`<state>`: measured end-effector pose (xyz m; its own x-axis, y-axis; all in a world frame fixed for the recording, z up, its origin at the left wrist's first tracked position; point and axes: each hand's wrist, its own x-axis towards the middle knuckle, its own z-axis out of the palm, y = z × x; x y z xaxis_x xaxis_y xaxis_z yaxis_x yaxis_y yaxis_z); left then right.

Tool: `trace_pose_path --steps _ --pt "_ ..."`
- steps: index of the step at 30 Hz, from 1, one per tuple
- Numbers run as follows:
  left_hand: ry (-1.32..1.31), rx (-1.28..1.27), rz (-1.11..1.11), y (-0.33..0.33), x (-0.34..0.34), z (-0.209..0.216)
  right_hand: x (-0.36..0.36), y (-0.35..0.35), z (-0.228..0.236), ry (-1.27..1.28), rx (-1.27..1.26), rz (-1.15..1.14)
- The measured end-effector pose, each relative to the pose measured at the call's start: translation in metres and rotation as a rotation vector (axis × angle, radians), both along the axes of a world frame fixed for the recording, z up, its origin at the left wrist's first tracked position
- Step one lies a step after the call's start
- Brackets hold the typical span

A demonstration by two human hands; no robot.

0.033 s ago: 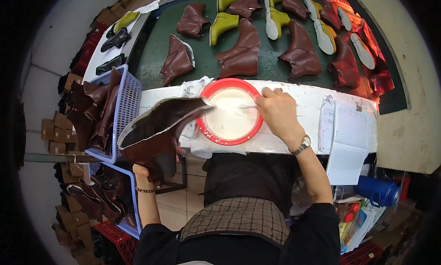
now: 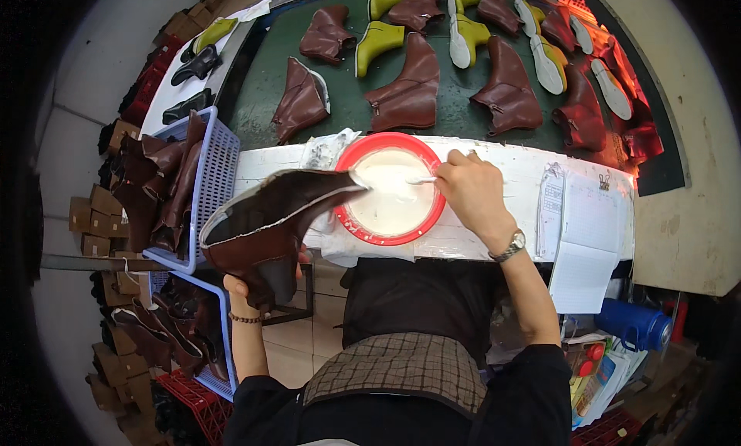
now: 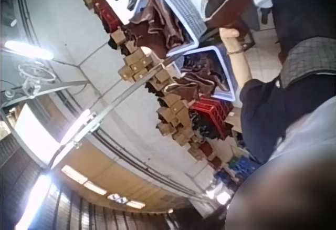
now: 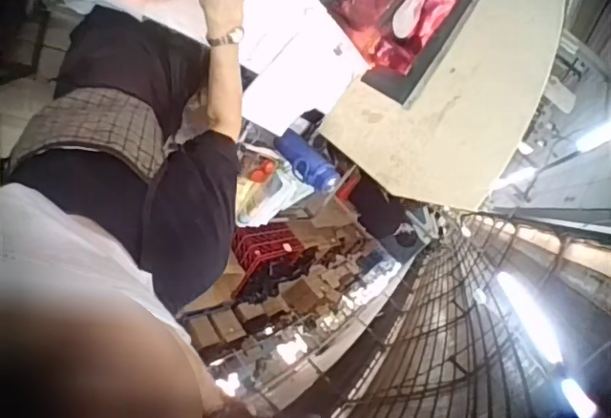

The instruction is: The worker is applying white adhesive to the edges of leather shoe uppers using a brush, then placing them onto a conveyor belt for drying.

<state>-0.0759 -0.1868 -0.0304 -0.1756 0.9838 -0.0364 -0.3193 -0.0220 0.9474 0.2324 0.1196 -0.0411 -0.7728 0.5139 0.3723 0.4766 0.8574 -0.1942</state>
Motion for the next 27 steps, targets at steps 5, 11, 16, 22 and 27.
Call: trace_pose_path --steps 5,11,16,22,27 --pt "-0.459 0.043 -0.290 0.018 0.011 -0.014 0.010 0.004 0.021 0.300 -0.283 0.020" --pt "-0.743 0.100 -0.441 0.030 0.031 -0.020 -0.019 -0.008 0.066 0.520 -0.194 0.417" --pt "-0.660 0.195 -0.454 0.032 0.028 -0.018 -0.006 -0.003 0.063 0.454 -0.072 0.375" --pt "-0.596 0.256 -0.381 0.026 0.029 -0.020 0.024 -0.015 0.052 0.395 -0.057 0.280" --pt "-0.640 0.256 -0.393 0.023 0.023 -0.022 0.040 -0.020 0.035 0.363 -0.091 0.224"
